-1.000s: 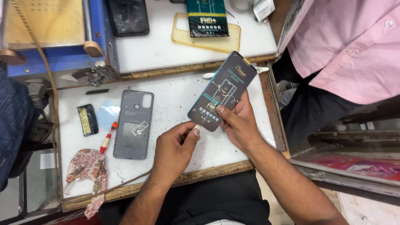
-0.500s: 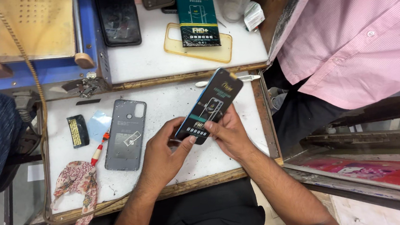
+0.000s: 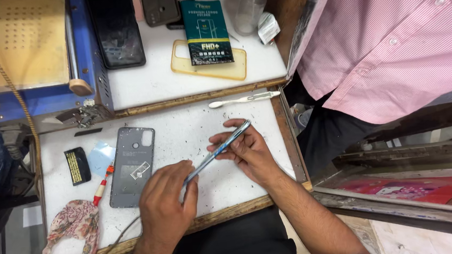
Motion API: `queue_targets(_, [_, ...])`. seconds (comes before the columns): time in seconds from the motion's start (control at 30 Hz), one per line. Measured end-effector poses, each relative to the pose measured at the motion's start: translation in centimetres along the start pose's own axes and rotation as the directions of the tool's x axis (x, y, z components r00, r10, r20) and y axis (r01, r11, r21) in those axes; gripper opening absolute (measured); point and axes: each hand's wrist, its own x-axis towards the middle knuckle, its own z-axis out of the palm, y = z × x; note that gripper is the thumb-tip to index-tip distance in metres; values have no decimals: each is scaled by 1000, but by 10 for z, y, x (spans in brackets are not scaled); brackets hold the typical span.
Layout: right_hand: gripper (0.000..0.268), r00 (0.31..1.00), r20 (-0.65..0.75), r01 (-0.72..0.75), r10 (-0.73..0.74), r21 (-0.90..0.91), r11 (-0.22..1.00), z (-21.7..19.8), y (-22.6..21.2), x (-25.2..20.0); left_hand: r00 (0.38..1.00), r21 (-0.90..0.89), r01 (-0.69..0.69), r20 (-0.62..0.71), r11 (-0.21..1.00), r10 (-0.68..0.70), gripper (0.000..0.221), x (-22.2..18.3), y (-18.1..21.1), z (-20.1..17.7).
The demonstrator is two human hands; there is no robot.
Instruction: The person disassembles a smartphone, removes the back cover and battery, then reassembles it with a new battery and back cover. The person handles the phone, battery, and back cover throughout the process.
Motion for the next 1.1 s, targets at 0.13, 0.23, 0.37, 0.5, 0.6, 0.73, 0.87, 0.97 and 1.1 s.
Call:
queue_targets(0.13, [52, 994, 92, -48, 57, -96, 994, 1, 3, -4, 982, -73, 140, 140, 988, -129, 24, -9, -3, 2])
queue_targets(0.23, [67, 985, 166, -9, 44, -205, 979, 7, -4, 2, 988, -44, 144, 66, 989, -141, 26, -16, -6, -5])
queue_targets(0.37, [84, 997, 68, 0, 21, -305, 952, 20, -30, 7, 970, -31, 242, 9, 970, -242, 25, -21, -10, -18])
queue_targets(0.5, [91, 993, -30, -116, 113, -374, 920, 45, -48, -2, 993, 140, 3, -116, 990, 13, 34, -25, -12, -28])
queue_targets(0.6, [87, 985, 53, -167, 167, -1, 986, 65, -43, -15, 993, 266, -74, -72, 961, 96, 33, -27, -7, -20])
queue_targets(0.73, [80, 972, -194, -149, 131, -81, 986, 70, -33, -13, 998, 349, -67, 29, 935, 60, 41, -32, 7, -12])
queue_targets(0.87, [81, 981, -170, -107, 92, -82, 991, 51, -37, -7, 991, 276, -23, 132, 961, -14, 61, -27, 5, -17])
queue_targets(0.97, [84, 980, -179, -107, 91, -82, 991, 43, -38, -4, 986, 226, 53, 140, 973, -87, 72, -20, -5, -24])
queue_targets(1.1, [88, 976, -185, -117, 117, 10, 993, 42, -31, -3, 891, -5, 389, 257, 921, -374, 54, -12, -12, -26])
